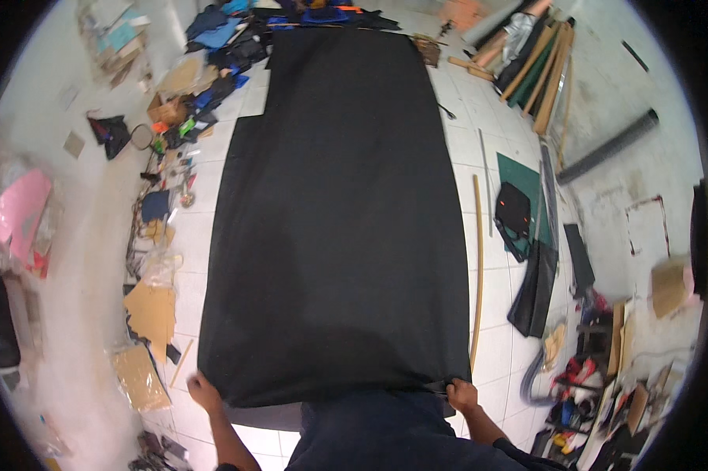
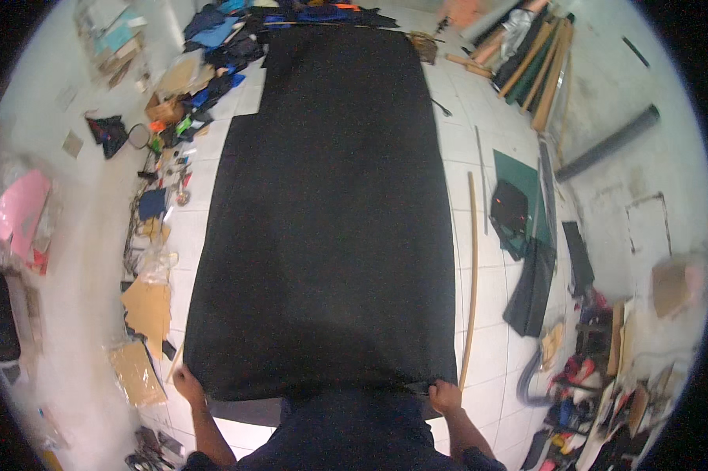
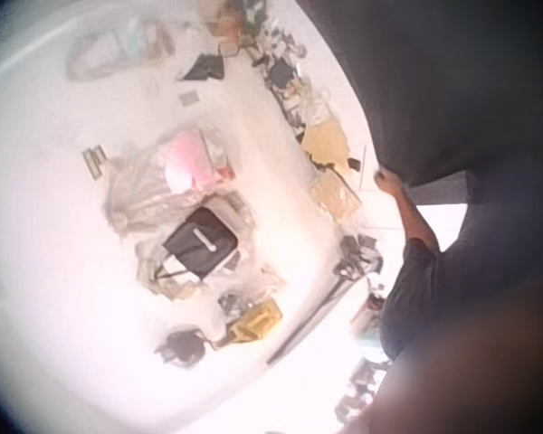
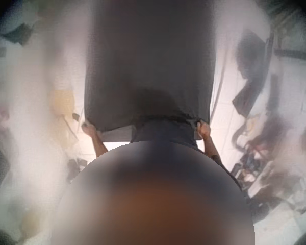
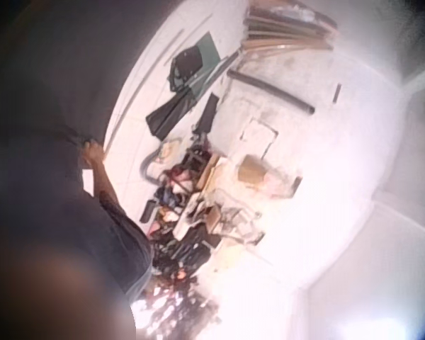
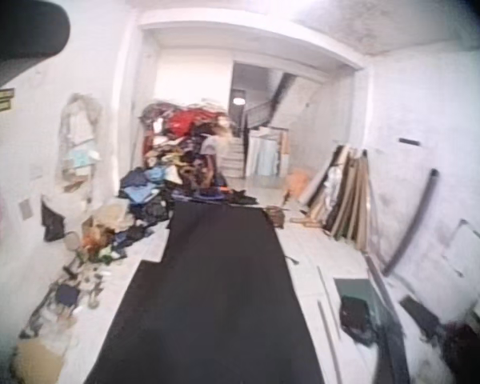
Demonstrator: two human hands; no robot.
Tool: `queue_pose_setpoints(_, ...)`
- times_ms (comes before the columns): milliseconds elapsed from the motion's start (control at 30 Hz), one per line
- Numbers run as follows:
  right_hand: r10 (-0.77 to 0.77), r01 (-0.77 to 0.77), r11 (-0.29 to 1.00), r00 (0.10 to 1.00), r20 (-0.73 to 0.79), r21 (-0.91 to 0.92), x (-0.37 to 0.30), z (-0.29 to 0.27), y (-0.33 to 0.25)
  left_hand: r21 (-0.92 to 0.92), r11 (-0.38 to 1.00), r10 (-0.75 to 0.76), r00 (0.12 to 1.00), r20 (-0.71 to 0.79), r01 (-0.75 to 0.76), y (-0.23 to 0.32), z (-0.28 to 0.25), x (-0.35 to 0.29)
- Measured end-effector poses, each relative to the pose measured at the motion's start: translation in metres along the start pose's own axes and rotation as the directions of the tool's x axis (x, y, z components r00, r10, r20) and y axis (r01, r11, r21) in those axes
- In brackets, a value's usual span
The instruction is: The person measures a large black fabric on the floor using a wooden stick, then cuts it with scissors. The cut piece is folded and set aside, and the process is repeated on the remaining fabric.
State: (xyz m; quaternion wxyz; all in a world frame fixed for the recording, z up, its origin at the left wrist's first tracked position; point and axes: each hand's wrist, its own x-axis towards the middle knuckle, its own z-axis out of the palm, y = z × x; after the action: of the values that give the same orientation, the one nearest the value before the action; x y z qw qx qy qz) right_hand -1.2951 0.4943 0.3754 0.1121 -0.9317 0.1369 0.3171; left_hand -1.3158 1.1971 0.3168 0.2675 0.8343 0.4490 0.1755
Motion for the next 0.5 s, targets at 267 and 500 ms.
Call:
queue_pose_setpoints(267,0.028,-0.128,0.968,0.909,0.415,0.217,-0.074,0.126,0.114,0.563,0.784,-0.336,0.941,0.030,0.262,-0.132,-0.050,-0.160)
queue_pose_setpoints(500,-0.053,0.048,0.999,0.961,0.272,0.025,-0.089,0.065,0.163,0.074,0.954,-0.300,0.939,0.168,0.291,-0.078,-0.041,-0.184)
